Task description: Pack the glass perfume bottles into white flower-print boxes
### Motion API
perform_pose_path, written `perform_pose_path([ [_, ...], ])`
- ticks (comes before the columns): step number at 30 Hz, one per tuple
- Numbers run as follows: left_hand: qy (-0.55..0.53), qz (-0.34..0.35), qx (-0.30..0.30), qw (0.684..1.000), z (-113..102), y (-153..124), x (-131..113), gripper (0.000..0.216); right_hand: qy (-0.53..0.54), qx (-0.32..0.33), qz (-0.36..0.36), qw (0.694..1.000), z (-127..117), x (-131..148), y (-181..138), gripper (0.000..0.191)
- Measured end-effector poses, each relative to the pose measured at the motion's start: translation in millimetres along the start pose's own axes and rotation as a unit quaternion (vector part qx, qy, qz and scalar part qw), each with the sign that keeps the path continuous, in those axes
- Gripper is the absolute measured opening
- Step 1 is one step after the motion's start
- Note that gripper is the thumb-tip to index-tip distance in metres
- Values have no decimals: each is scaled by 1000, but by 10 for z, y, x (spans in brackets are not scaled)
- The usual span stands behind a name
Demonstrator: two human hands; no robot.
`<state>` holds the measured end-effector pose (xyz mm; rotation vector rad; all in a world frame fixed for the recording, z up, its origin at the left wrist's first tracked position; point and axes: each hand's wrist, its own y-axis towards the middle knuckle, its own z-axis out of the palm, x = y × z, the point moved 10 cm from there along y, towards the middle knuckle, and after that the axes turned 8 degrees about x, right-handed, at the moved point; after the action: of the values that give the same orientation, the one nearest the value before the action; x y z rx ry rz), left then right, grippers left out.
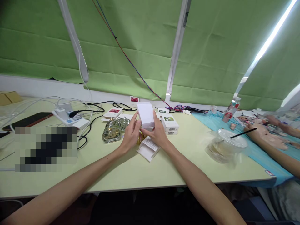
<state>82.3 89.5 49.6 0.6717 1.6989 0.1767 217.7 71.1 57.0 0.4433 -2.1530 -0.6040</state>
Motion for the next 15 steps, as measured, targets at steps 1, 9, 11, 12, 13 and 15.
perform_pose_path([
  [1,-5,4,-1,1000,-1,2,-8,65,0,0,-1,1000,1,3,-2,106],
  [9,-29,9,1,1000,6,4,-32,65,-16,-2,-15,1000,-4,34,-8,106],
  [11,-35,10,0,999,6,2,-38,64,-18,0,-14,1000,-3,31,-5,105],
  [12,-37,10,-1,999,6,2,-40,63,-18,2,-14,1000,-1,30,-3,105],
  [13,-38,9,-1,999,6,2,-41,63,-20,2,-15,1000,0,29,-1,105],
  [15,-40,9,-1,999,5,3,-45,63,-24,2,-14,1000,1,23,2,106],
])
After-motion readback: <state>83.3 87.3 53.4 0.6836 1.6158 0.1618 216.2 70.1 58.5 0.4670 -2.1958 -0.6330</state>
